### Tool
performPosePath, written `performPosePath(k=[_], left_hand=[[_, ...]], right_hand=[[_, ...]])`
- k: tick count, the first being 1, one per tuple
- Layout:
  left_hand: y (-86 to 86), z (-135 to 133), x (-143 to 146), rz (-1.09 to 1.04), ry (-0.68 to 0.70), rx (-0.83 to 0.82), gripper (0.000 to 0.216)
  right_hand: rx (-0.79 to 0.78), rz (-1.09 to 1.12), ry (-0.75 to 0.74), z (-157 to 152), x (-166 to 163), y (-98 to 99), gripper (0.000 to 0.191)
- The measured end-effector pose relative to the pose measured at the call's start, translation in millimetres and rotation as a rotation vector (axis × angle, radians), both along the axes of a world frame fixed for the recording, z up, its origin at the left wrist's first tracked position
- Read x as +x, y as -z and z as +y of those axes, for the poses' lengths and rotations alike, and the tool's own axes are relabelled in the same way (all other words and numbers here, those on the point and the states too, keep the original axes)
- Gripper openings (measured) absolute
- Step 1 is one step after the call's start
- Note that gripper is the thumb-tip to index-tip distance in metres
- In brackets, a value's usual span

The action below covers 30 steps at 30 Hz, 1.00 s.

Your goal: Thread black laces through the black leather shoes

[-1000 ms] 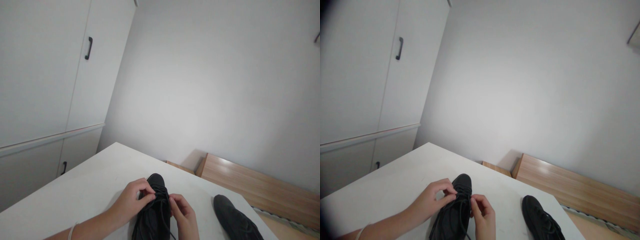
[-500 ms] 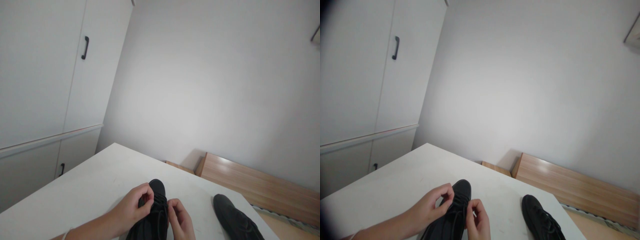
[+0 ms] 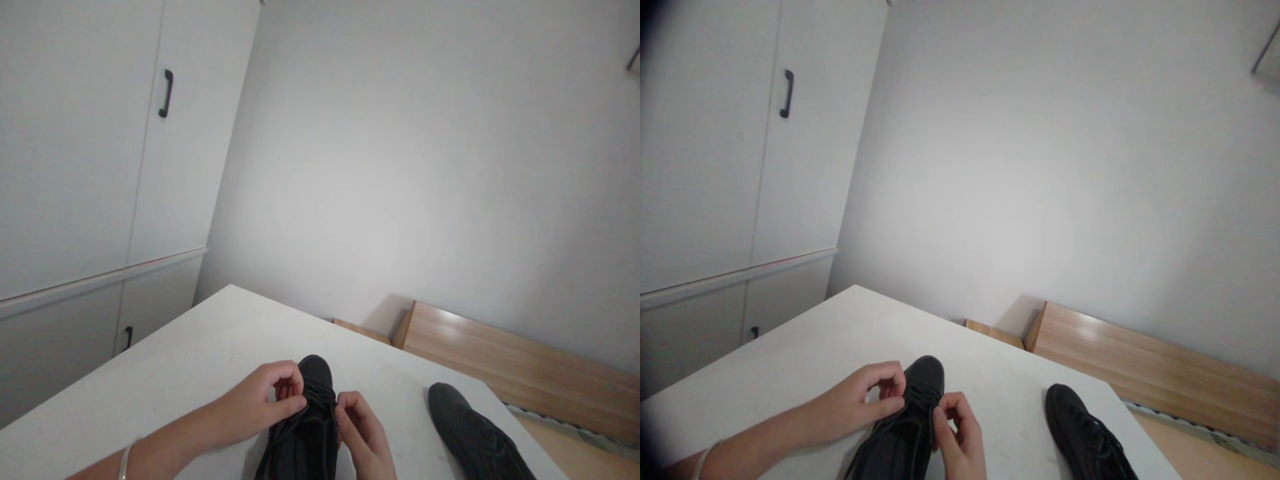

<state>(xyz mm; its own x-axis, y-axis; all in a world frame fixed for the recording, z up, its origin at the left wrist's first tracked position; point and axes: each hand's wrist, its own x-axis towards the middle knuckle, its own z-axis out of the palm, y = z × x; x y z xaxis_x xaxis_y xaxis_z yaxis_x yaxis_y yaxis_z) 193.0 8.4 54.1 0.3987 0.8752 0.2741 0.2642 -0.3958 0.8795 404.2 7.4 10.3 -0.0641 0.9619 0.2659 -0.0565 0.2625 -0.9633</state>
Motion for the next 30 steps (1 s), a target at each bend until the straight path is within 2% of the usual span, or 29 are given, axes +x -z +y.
performPosePath(k=[6, 10, 13, 17, 19, 25, 30], left_hand=[[8.9, 3, 3, -0.002, -0.111, 0.136, 0.008], [6.1, 3, 2, 0.0, -0.159, 0.159, 0.012], [1.4, 2, 0, 0.013, -0.104, 0.071, 0.017], [0.4, 3, -3, 0.023, 0.009, -0.018, 0.023], [2.3, 5, -4, -0.001, 0.002, -0.014, 0.023], [4.7, 11, -5, -0.097, -0.096, 0.027, 0.028], [1.6, 7, -6, -0.014, 0.038, -0.055, 0.026]], right_hand=[[0.093, 0.023, 0.103, 2, -2, 4.4, 0.043], [0.11, 0.023, 0.141, 2, -2, 3.9, 0.042], [0.091, 0.009, 0.152, 3, 0, 4.0, 0.044], [0.001, 0.007, 0.06, 4, 1, 5.9, 0.047], [-0.015, 0.015, 0.045, 4, 2, 5.5, 0.048], [0.049, -0.001, 0.133, 3, 7, -0.1, 0.044], [0.037, 0.012, -0.027, 5, 6, 4.2, 0.04]])
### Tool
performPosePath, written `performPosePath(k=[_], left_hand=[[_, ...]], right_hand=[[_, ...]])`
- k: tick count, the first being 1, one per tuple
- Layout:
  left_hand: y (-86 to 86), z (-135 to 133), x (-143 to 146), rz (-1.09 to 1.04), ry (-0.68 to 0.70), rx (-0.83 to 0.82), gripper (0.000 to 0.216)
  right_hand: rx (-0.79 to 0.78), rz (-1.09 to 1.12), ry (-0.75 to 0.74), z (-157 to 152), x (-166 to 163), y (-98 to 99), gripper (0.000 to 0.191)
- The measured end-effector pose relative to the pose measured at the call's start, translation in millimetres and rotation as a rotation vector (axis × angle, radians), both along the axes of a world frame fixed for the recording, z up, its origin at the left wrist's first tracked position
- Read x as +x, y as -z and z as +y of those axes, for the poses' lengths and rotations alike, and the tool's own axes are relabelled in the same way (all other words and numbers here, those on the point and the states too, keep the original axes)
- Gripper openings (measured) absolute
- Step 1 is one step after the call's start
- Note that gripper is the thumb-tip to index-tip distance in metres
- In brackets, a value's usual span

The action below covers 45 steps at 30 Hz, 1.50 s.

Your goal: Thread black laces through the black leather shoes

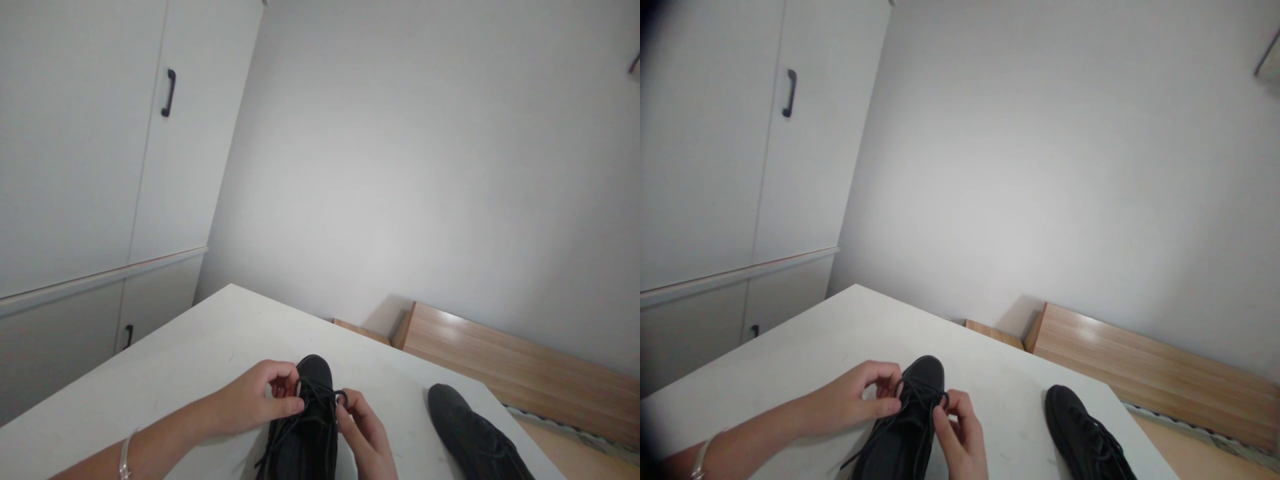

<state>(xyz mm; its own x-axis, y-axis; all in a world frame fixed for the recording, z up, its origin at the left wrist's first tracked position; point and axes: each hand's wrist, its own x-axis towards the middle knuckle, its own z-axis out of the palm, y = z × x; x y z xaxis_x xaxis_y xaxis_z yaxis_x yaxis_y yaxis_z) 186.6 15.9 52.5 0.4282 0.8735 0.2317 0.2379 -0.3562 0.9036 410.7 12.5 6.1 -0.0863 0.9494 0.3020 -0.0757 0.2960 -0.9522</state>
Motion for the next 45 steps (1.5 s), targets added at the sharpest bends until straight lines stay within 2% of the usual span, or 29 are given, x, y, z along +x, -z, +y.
performPosePath(k=[2, 5, 7, 12, 14, 19, 23, 25, 29, 32, 34, 36, 39, 45], left_hand=[[-0.7, -1, 0, -0.007, -0.005, 0.01, 0.026], [-1.7, 1, -1, -0.075, -0.097, 0.044, 0.029], [-2.8, 1, -2, -0.105, -0.114, 0.047, 0.031], [-3.5, -1, -1, -0.005, -0.001, 0.005, 0.025], [-0.8, 0, -1, -0.008, -0.031, 0.018, 0.026], [8.6, 13, -4, -0.228, -0.15, 0.048, 0.031], [5.7, 16, -7, -0.388, -0.243, 0.034, 0.028], [-0.5, 11, -7, -0.493, -0.164, -0.026, 0.025], [-13.1, -4, -6, -0.639, 0.183, -0.2, 0.029], [-14.1, -7, -5, -0.571, 0.288, -0.2, 0.055], [-9.4, -4, -4, -0.464, 0.204, -0.138, 0.063], [-2.8, 2, -2, -0.339, 0.066, -0.088, 0.052], [5.2, 8, 1, -0.18, -0.085, -0.051, 0.023], [10.1, 5, 4, 0.002, -0.13, 0.029, 0.016]], right_hand=[[0.015, 0.013, 0.017, 1, 2, 0.1, 0.039], [0.032, -0.002, 0.154, 1, 7, -4.0, 0.038], [0.017, -0.01, 0.188, 0, 7, -7.4, 0.038], [0.009, 0.009, 0.001, -2, 2, -7.4, 0.036], [0.018, 0.023, 0.021, 1, 4, -3.6, 0.035], [0.008, 0.04, 0.185, 13, 19, 6.4, 0.039], [0.009, 0.177, 0.234, 10, 15, 1.7, 0.036], [0.025, 0.246, 0.19, 4, 10, -5.7, 0.036], [0.016, 0.319, 0.002, -8, 5, -19.4, 0.039], [-0.067, 0.378, -0.09, -10, 6, -21.8, 0.042], [-0.102, 0.372, -0.086, -8, 6, -20.1, 0.043], [-0.106, 0.285, -0.031, -5, 4, -16.9, 0.042], [-0.108, 0.12, 0.025, -1, 1, -10.8, 0.044], [-0.079, -0.05, 0.053, 3, -1, -0.4, 0.05]])
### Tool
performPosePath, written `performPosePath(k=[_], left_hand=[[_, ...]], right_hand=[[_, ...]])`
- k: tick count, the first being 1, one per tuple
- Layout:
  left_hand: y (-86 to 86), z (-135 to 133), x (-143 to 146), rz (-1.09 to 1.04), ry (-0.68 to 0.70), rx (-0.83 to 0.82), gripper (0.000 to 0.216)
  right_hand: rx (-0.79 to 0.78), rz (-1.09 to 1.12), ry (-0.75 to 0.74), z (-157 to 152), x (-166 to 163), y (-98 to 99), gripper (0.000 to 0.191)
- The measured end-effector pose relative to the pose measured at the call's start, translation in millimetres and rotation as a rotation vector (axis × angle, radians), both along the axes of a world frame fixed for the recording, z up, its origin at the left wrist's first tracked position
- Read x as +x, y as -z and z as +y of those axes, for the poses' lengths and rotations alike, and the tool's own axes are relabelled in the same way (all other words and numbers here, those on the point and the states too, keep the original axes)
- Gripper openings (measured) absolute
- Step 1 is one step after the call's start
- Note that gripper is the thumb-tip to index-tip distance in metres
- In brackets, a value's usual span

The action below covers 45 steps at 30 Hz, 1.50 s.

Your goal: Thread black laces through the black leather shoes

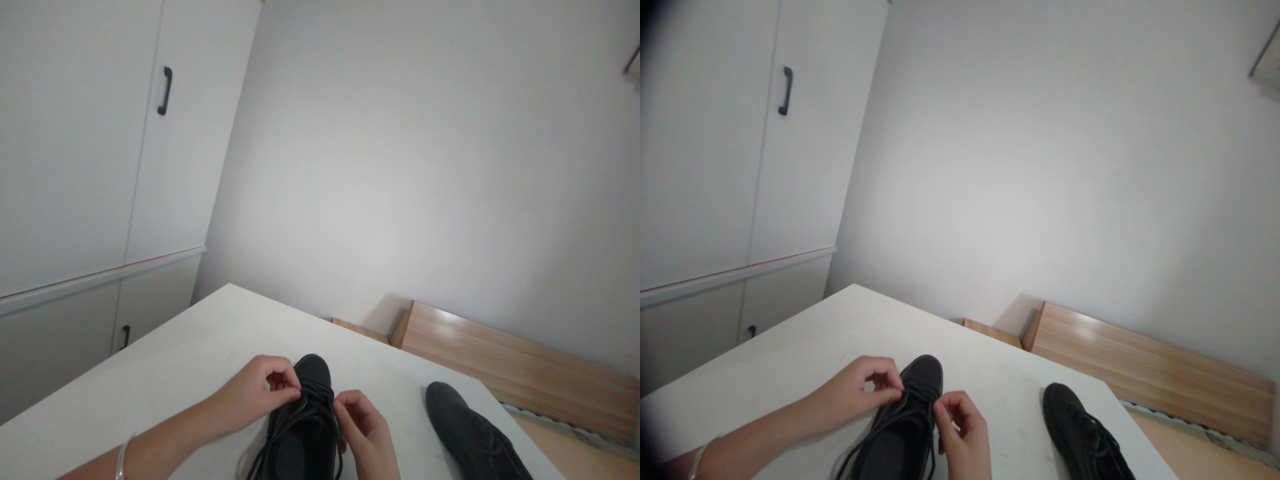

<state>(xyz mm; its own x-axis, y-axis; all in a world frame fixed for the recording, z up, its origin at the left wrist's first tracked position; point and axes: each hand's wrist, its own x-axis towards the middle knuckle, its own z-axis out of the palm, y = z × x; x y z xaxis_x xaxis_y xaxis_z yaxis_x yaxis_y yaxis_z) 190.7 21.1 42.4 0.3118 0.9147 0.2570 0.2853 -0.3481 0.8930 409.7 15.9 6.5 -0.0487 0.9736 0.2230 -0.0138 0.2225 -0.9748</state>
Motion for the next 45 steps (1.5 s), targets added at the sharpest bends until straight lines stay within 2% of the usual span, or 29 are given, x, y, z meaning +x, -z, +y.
performPosePath(k=[7, 11, 15, 20, 25, 31, 36, 38, 41, 45], left_hand=[[1.4, -3, 4, 0.036, -0.121, 0.217, 0.009], [-6.5, -6, 2, 0.057, -0.083, 0.133, 0.009], [-6.5, -5, 0, 0.071, -0.024, 0.056, 0.011], [-5.2, -2, -1, -0.021, -0.119, 0.11, 0.018], [-5.3, -2, -2, 0.043, 0.0, 0.018, 0.023], [-10.9, -1, -5, -0.066, -0.105, 0.055, 0.029], [-9.4, -1, -5, 0.036, 0.05, 0.0, 0.027], [-8.1, 1, -5, -0.01, 0.018, 0.029, 0.028], [-8.6, 4, -8, -0.201, -0.05, 0.014, 0.033], [-10.1, 1, -5, -0.521, 0.097, -0.162, 0.034]], right_hand=[[0.153, -0.125, 0.136, 0, 0, 2.6, 0.048], [0.134, -0.13, 0.111, 1, 2, 3.3, 0.045], [0.086, -0.112, 0.051, 2, 4, 0.7, 0.046], [0.146, -0.131, 0.131, 0, 5, -5.9, 0.043], [0.084, -0.083, 0.05, -1, 5, -6.1, 0.047], [0.107, -0.043, 0.136, 0, 9, -10.5, 0.046], [0.058, -0.046, 0.01, 2, 7, -5.6, 0.048], [0.066, -0.033, 0.063, 3, 9, -4.8, 0.048], [0.034, 0.071, 0.104, 5, 12, -5.3, 0.049], [-0.04, 0.254, 0.027, 9, 11, -1.8, 0.05]])
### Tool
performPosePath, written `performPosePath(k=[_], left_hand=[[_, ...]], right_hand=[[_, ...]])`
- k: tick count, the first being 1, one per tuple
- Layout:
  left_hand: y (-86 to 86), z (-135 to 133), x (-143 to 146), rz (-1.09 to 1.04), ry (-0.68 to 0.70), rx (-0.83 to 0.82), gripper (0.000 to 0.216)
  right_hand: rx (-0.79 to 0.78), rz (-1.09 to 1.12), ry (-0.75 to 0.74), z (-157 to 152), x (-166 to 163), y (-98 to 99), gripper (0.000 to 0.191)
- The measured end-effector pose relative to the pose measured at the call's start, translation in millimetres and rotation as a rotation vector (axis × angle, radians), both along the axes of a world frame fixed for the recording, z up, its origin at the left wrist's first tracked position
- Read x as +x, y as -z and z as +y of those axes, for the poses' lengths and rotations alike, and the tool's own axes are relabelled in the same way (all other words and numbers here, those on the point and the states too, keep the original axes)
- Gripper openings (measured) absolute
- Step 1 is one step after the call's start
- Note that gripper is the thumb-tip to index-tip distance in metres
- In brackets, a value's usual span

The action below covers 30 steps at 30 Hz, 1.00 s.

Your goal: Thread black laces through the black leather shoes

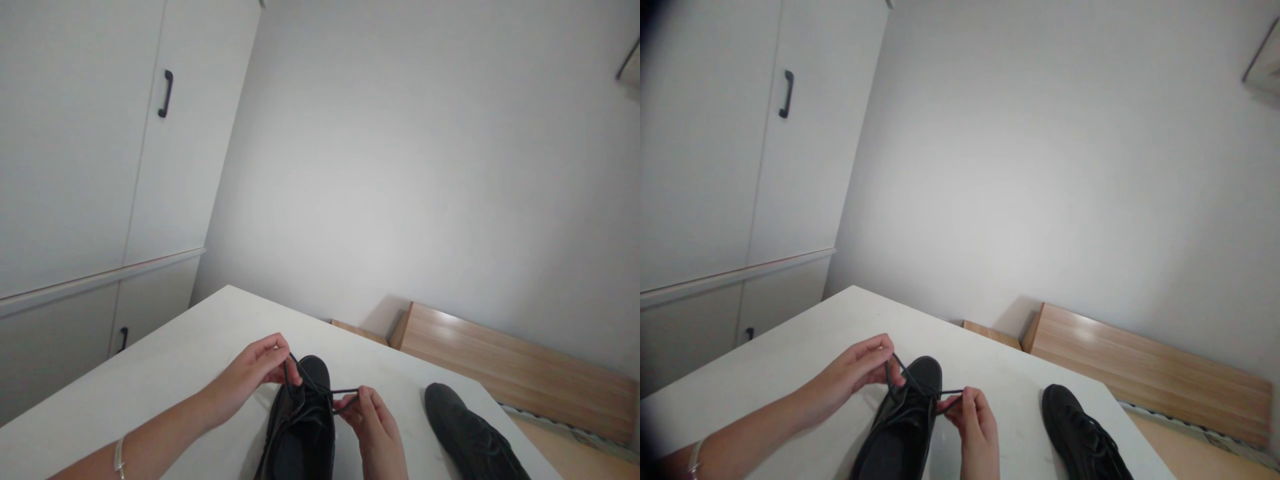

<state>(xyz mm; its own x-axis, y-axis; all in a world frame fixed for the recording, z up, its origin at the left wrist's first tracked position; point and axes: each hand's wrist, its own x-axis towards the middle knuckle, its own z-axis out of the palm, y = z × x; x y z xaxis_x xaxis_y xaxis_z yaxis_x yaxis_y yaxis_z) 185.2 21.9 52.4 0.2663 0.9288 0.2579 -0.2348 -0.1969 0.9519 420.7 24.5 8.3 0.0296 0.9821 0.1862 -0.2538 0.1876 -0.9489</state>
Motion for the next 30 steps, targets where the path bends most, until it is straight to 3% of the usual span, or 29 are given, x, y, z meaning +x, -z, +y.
performPosePath(k=[4, 10, 15, 18, 23, 27, 30], left_hand=[[0.4, -2, 5, -0.098, 0.06, -0.068, 0.038], [0.5, 3, -3, -0.015, -0.082, -0.122, 0.046], [-2.5, -2, -5, -0.06, 0.111, -0.057, 0.041], [-3.3, -5, -4, -0.048, 0.204, -0.038, 0.04], [-3.7, -7, -4, -0.026, 0.217, -0.034, 0.047], [-6.4, -7, -6, 0.035, 0.226, 0.104, 0.066], [-4.2, -5, -4, 0.169, 0.151, 0.174, 0.068]], right_hand=[[-0.02, 0.126, 0.005, 5, -2, 6.9, 0.05], [-0.084, 0.117, -0.006, 5, 8, -1.6, 0.049], [-0.013, 0.232, 0.138, -2, 12, -19.1, 0.048], [0.028, 0.265, 0.082, -6, 7, -25.8, 0.047], [0.016, 0.346, -0.074, -11, 8, -35.1, 0.042], [-0.026, 0.188, -0.285, -15, 15, -33.2, 0.04], [0.027, -0.031, -0.224, -11, 13, -20.9, 0.043]])
